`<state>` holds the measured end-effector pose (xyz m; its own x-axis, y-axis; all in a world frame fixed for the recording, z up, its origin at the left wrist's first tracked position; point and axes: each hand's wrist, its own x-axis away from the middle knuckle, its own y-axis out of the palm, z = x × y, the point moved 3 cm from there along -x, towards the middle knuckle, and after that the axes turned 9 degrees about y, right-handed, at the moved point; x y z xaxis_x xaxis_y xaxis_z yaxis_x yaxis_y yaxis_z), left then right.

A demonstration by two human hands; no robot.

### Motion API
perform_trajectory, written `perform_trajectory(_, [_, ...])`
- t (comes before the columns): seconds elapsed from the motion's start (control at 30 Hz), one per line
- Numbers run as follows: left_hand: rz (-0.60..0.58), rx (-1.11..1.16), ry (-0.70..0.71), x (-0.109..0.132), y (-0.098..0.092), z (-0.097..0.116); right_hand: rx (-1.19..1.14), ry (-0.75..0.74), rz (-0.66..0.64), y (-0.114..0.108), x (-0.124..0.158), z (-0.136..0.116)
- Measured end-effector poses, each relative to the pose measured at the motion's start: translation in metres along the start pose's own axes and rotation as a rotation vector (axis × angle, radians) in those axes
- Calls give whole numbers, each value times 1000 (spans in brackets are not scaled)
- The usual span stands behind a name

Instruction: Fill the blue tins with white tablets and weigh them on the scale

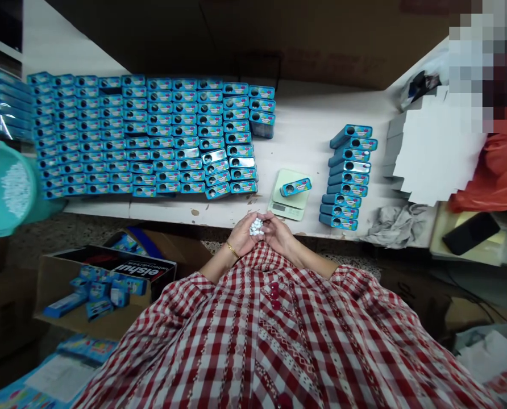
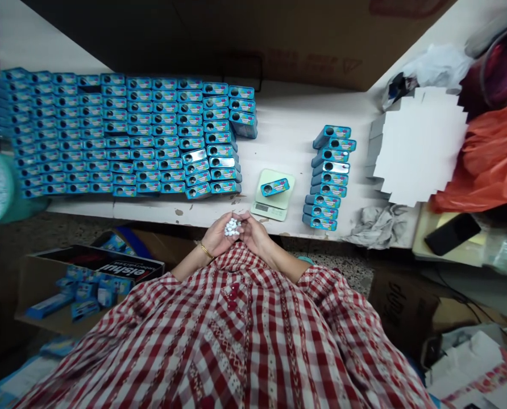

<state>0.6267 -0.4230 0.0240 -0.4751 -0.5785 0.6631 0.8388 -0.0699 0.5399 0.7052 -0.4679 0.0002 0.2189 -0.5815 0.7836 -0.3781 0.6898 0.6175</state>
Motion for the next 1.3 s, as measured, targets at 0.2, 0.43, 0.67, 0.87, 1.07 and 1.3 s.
perform_trajectory(0.2, [-99, -40, 3, 1, 1, -4, -42, 16, -33, -2, 4, -4])
perform_trajectory(0.43, [-156, -87, 22, 0, 5, -6, -71, 5, -89, -4, 5, -9])
perform_trajectory(0.67, [37, 99, -44, -14, 2, -3, -4, -77, -32, -9, 2, -12])
perform_trajectory(0.87, [97, 336, -154, -19, -1, 2, 613, -274, 136, -16, 23, -42])
perform_trajectory(1.07, [120, 394, -150, -13, -6, 11, 1693, -866, 419, 4, 50, -110])
perform_trajectory(1.3, [125, 407, -125, -7, -12, 14, 2078, -928, 550, 8, 35, -126])
